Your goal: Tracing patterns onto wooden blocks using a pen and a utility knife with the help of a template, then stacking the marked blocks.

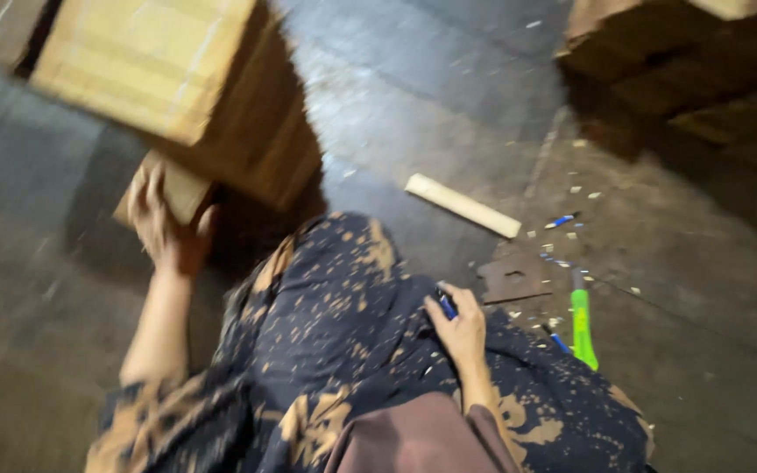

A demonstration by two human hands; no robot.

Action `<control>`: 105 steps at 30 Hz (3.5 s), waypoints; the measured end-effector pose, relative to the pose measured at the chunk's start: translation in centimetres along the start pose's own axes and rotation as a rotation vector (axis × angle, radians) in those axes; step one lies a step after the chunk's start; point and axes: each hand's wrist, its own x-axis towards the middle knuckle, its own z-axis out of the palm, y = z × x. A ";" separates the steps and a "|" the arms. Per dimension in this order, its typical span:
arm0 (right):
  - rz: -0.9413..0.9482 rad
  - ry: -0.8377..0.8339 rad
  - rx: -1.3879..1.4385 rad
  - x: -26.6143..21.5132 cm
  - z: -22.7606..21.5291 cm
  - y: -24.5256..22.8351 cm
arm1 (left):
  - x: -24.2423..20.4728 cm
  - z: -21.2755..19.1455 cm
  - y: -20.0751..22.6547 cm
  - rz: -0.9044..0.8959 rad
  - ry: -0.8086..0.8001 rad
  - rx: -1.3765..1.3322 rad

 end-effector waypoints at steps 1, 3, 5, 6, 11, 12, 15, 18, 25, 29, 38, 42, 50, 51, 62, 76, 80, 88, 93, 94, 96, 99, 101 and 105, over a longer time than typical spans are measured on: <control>0.051 0.024 0.069 0.1 -0.3 -0.3 | -1.7 1.1 1.0 0.153 0.341 -0.147; 0.097 0.116 0.085 1.3 -1.7 -0.5 | -3.7 -2.3 9.3 0.270 0.350 -0.351; 0.145 0.196 0.095 3.4 -3.4 -0.2 | -5.7 -4.6 15.8 0.373 0.344 -0.554; 0.086 0.256 0.058 5.1 -4.4 0.2 | -6.4 -5.1 18.3 0.358 0.196 -0.668; -0.060 0.390 -0.081 16.7 -10.6 -0.3 | -7.0 -1.8 28.7 0.334 -0.149 -0.990; -0.120 0.486 -0.125 19.3 -11.9 -1.1 | -6.7 -0.3 30.4 0.337 -0.251 -1.043; -0.167 0.673 -0.208 27.1 -14.9 -1.4 | -7.1 6.5 31.6 0.297 -0.504 -0.989; -0.052 0.782 -0.333 33.3 -17.1 -2.7 | -7.4 9.5 31.3 0.278 -0.615 -0.881; 0.131 0.769 -0.663 43.9 -18.3 -2.3 | -6.8 10.8 32.0 0.091 -0.735 -0.805; 0.147 0.701 -0.650 46.7 -17.6 -1.7 | -6.8 11.3 32.2 0.083 -0.745 -0.835; 0.156 0.729 0.104 38.4 -19.9 -7.3 | -5.5 10.3 32.8 -0.005 -0.784 -0.871; 0.343 0.434 1.388 29.4 -21.3 -12.0 | -5.7 11.0 32.6 -0.049 -0.785 -0.886; 0.510 0.296 1.570 14.8 -13.9 -6.4 | -6.2 14.0 32.0 -0.148 -0.774 -0.996; 0.599 0.370 1.391 12.7 -11.6 -3.1 | -6.0 13.6 32.1 -0.180 -0.882 -1.140; 0.146 0.466 -0.102 1.0 -0.7 -0.8 | -6.1 12.0 31.8 -0.198 -1.030 -1.364; 0.507 0.039 1.823 2.1 -2.9 1.0 | -4.5 9.2 32.2 -0.010 -0.810 -1.109; 0.506 0.027 1.814 2.8 -3.8 -0.6 | -5.7 11.9 31.9 -0.106 -0.890 -1.311; 0.590 0.005 1.774 3.9 -4.4 -0.4 | -4.8 10.3 32.4 -0.114 -0.859 -1.481; 0.796 0.232 1.237 4.2 -3.5 1.3 | -4.3 9.8 32.5 -0.019 -0.730 -1.400; 0.829 0.275 1.100 4.5 -4.0 0.4 | -4.3 9.7 32.5 0.008 -0.691 -1.370; 0.802 0.185 0.738 3.1 -1.5 4.1 | -4.5 9.8 32.5 0.019 -0.670 -1.367; 0.612 -0.205 0.104 1.2 -1.3 4.5 | -4.4 9.8 32.3 0.052 -0.628 -1.346; 0.456 -0.495 -0.175 0.6 -2.0 3.7 | -4.6 9.5 32.3 0.068 -0.615 -1.329; 0.650 -0.209 0.247 1.7 -2.1 4.4 | -4.9 8.8 32.3 0.245 -0.536 -1.276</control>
